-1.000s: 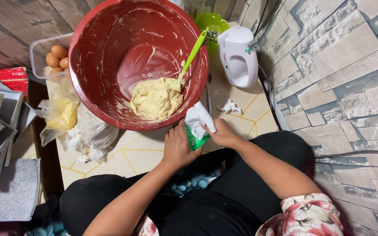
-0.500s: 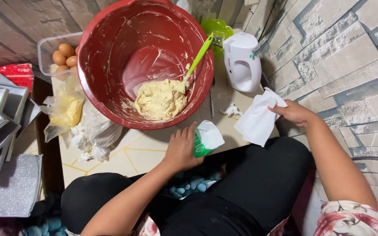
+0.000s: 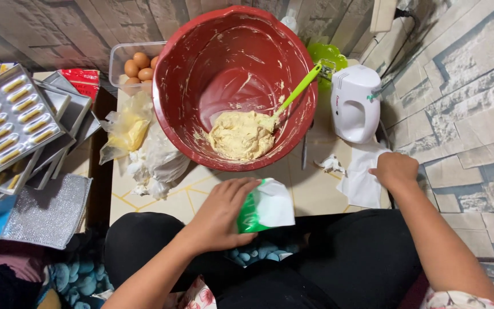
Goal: Cleaning a hand mixer, mixing dough in a red bowl, and scraping the bowl with a spatula.
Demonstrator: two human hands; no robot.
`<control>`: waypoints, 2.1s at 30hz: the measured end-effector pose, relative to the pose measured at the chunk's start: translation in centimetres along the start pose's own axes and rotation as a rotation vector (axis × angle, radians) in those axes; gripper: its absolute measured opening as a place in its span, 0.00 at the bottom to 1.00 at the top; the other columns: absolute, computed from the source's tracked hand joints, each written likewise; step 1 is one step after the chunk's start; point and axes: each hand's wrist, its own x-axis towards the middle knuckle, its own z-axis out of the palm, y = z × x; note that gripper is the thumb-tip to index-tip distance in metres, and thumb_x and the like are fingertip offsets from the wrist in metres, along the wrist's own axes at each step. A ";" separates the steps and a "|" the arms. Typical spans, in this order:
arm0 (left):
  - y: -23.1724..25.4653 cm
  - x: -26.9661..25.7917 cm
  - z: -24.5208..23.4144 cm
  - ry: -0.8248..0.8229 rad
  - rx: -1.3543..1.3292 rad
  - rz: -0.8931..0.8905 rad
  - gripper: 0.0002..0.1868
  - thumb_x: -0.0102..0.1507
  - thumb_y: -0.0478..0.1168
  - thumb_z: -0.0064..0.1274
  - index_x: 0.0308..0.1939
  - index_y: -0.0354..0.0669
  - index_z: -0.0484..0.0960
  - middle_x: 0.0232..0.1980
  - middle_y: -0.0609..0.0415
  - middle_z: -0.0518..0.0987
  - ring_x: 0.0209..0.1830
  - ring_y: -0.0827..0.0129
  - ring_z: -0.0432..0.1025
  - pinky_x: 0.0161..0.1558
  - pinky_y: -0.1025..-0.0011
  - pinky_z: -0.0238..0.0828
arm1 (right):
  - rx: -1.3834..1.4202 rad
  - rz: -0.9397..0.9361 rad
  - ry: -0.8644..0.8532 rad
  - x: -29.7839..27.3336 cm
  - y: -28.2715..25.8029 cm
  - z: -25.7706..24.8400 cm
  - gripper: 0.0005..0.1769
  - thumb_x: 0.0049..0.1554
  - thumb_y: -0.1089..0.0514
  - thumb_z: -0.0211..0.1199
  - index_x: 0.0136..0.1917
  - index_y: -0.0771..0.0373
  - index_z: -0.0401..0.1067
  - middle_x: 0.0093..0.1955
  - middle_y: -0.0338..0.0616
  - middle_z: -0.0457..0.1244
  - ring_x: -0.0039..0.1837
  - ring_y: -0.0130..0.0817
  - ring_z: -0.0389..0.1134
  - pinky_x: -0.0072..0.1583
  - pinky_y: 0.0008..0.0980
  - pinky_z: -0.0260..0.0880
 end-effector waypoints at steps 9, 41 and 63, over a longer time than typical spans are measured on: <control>-11.2 -17.3 -7.9 0.500 0.369 -0.662 0.56 0.51 0.58 0.63 0.74 0.25 0.62 0.64 0.29 0.72 0.60 0.38 0.66 0.61 0.49 0.61 | 0.179 -0.262 0.142 -4.4 -8.0 -1.1 0.21 0.61 0.36 0.56 0.60 0.48 0.71 0.46 0.47 0.73 0.49 0.54 0.74 0.41 0.53 0.71; -14.4 -1.3 -12.4 1.020 -0.164 -0.273 0.21 0.74 0.31 0.49 0.71 0.32 0.66 0.68 0.39 0.70 0.62 0.53 0.69 0.58 0.64 0.69 | 0.813 -0.440 0.655 -2.9 -9.9 -18.8 0.15 0.59 0.60 0.66 0.60 0.55 0.78 0.59 0.44 0.71 0.49 0.36 0.75 0.51 0.39 0.70; -21.1 4.5 -7.3 1.057 -0.573 -0.614 0.18 0.70 0.44 0.47 0.64 0.50 0.71 0.68 0.54 0.71 0.66 0.65 0.66 0.61 0.66 0.67 | 0.980 -0.505 0.449 2.7 -19.6 -26.1 0.04 0.60 0.66 0.68 0.46 0.59 0.82 0.42 0.41 0.72 0.42 0.26 0.69 0.42 0.29 0.70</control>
